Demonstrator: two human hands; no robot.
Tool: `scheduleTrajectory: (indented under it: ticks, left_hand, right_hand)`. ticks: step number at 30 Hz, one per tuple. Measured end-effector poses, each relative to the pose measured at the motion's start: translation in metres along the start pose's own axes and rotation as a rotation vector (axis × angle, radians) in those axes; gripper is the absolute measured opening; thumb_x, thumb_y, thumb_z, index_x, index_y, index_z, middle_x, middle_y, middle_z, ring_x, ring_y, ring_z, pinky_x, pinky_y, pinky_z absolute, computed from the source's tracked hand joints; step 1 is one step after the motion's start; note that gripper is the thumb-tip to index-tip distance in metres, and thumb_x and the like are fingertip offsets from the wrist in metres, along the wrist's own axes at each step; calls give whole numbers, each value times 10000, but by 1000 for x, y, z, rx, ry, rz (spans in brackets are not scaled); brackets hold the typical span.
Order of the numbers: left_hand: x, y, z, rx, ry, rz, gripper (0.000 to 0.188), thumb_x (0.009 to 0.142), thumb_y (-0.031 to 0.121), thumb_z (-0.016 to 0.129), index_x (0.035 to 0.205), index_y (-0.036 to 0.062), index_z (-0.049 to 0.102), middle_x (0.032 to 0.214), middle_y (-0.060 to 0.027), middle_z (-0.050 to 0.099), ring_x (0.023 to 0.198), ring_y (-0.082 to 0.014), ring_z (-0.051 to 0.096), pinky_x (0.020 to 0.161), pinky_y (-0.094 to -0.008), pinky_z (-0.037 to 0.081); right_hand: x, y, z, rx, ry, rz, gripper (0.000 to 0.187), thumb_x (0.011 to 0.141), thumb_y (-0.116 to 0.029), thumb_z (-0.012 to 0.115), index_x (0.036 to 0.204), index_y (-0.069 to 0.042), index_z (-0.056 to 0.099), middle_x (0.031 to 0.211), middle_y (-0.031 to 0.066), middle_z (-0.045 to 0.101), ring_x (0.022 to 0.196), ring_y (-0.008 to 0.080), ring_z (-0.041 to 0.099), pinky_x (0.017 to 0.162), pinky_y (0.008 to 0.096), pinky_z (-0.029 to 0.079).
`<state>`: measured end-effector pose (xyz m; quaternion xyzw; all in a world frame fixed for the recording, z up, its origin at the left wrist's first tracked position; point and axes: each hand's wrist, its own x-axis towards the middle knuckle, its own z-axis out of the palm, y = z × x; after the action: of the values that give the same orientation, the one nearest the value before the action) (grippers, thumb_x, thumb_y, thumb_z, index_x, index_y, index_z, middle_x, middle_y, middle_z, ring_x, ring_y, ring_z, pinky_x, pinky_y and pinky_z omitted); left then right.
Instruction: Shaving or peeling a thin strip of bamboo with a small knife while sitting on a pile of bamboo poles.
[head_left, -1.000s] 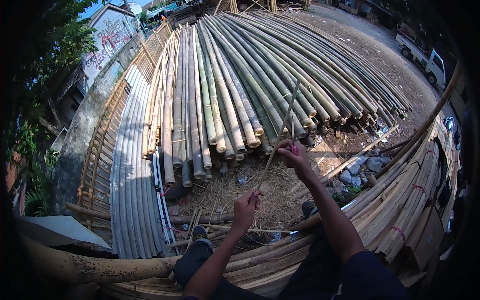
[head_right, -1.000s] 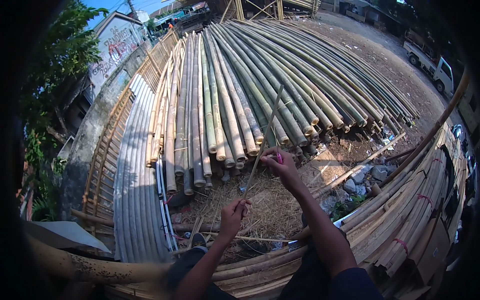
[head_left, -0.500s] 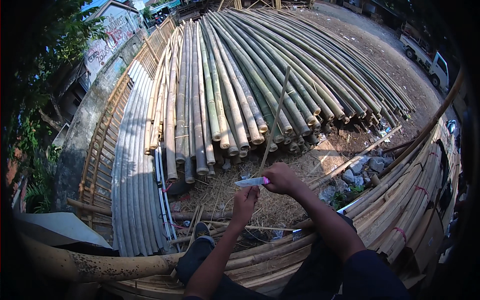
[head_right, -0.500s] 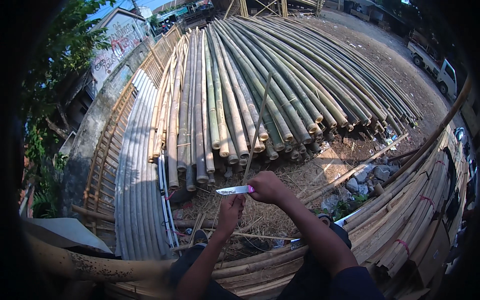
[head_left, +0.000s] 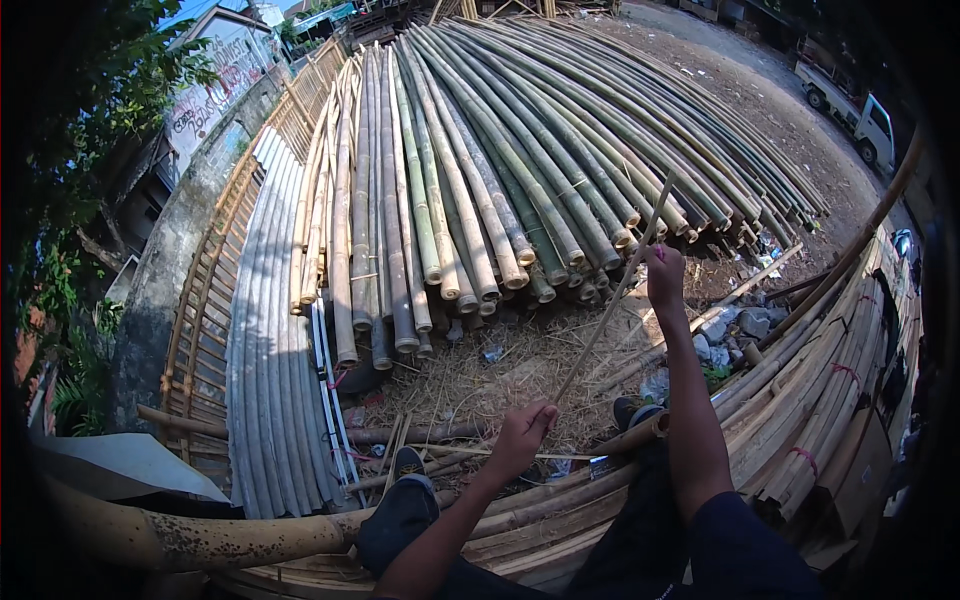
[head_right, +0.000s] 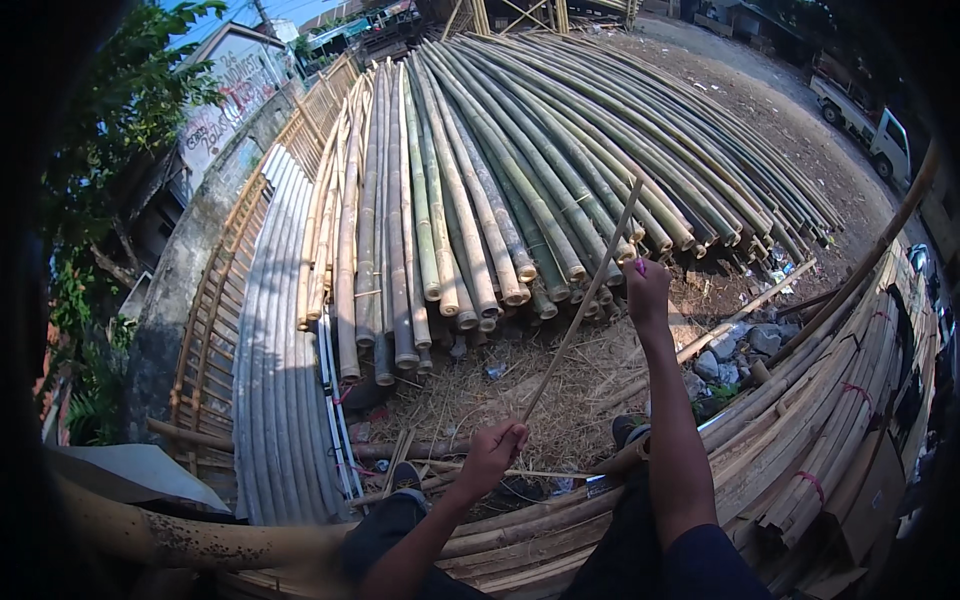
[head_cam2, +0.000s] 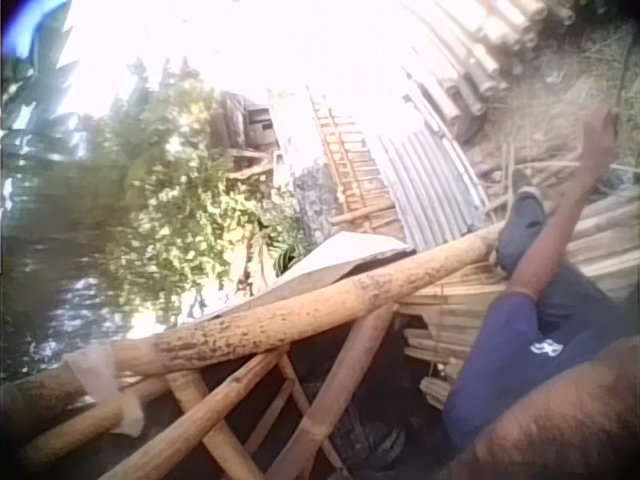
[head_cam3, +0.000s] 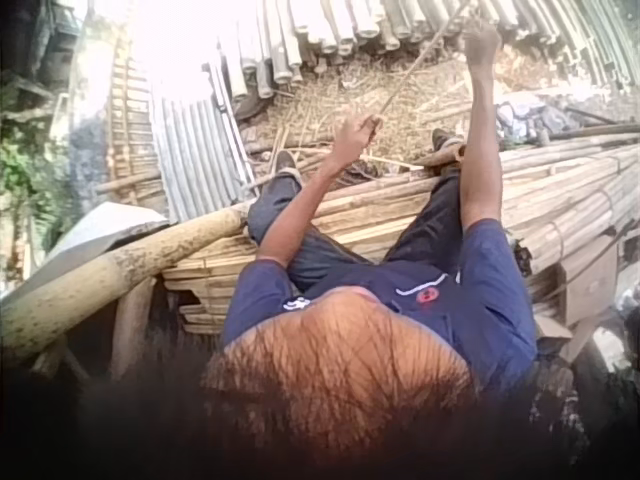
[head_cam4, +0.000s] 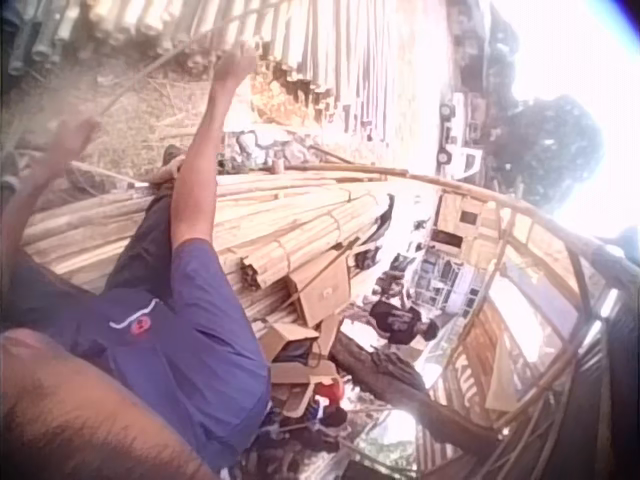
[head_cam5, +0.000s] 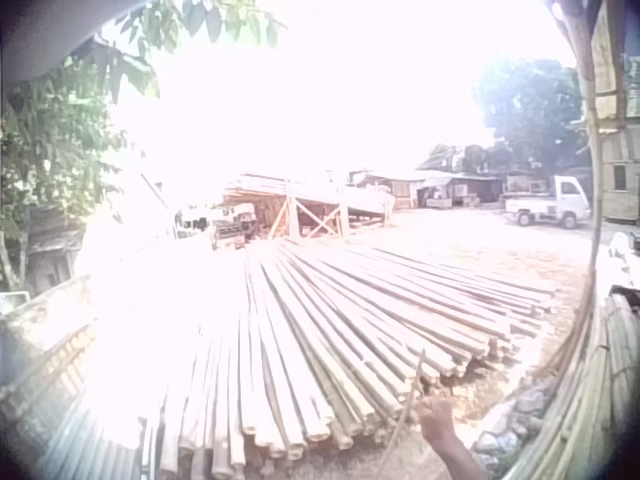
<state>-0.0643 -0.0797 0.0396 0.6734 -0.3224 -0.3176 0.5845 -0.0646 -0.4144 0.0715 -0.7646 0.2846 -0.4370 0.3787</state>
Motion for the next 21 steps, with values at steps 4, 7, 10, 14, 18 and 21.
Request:
scheduleTrajectory:
  ticks: [4, 7, 10, 14, 18, 21]
  left_hand:
    - [4, 3, -17, 118, 133, 47, 330, 982, 264, 446, 786, 12, 528, 572, -17, 436, 531, -81, 392, 512, -265, 333]
    - [13, 26, -30, 155, 264, 165, 308, 977, 243, 460, 782, 14, 528, 565, -15, 429, 526, -75, 389, 505, -262, 326]
    - [17, 34, -44, 129, 288, 176, 299, 977, 224, 464, 772, 16, 527, 559, 5, 415, 514, -57, 364, 487, -249, 294]
    - [20, 26, -54, -288, 123, 2, 298, 988, 272, 451, 784, 60, 499, 588, 58, 366, 497, -31, 314, 460, -220, 247]
    - [18, 15, -45, -516, -75, -179, 294, 985, 331, 456, 800, 102, 464, 602, 71, 328, 482, -23, 284, 440, -206, 229]
    - [14, 13, -32, -405, 3, -210, 324, 995, 354, 418, 786, 106, 429, 580, 69, 290, 462, -33, 245, 433, -218, 187]
  right_hand:
    - [-11, -16, -1, 690, -10, 318, 406, 901, -217, 548, 551, -151, 353, 465, -79, 266, 350, 36, 237, 347, 241, 135]
    - [-31, -36, 19, 594, -142, 274, 363, 905, -229, 564, 594, -150, 396, 473, -83, 312, 355, 30, 233, 355, 233, 150]
    - [-48, -47, 30, 467, -252, 138, 392, 895, -239, 575, 564, -88, 428, 455, -10, 363, 390, 81, 362, 404, 274, 253]
    - [-73, -83, 40, 75, -580, -600, 177, 640, -138, 616, 622, -31, 477, 553, 152, 478, 539, 369, 514, 503, 441, 370]
    - [-95, -95, 54, -41, -805, -787, 164, 628, -217, 627, 601, -76, 547, 571, 123, 542, 583, 339, 576, 520, 435, 436]
    - [-95, -97, 50, -213, -872, -836, 147, 617, -227, 632, 576, -101, 569, 569, 108, 563, 569, 320, 590, 508, 419, 444]
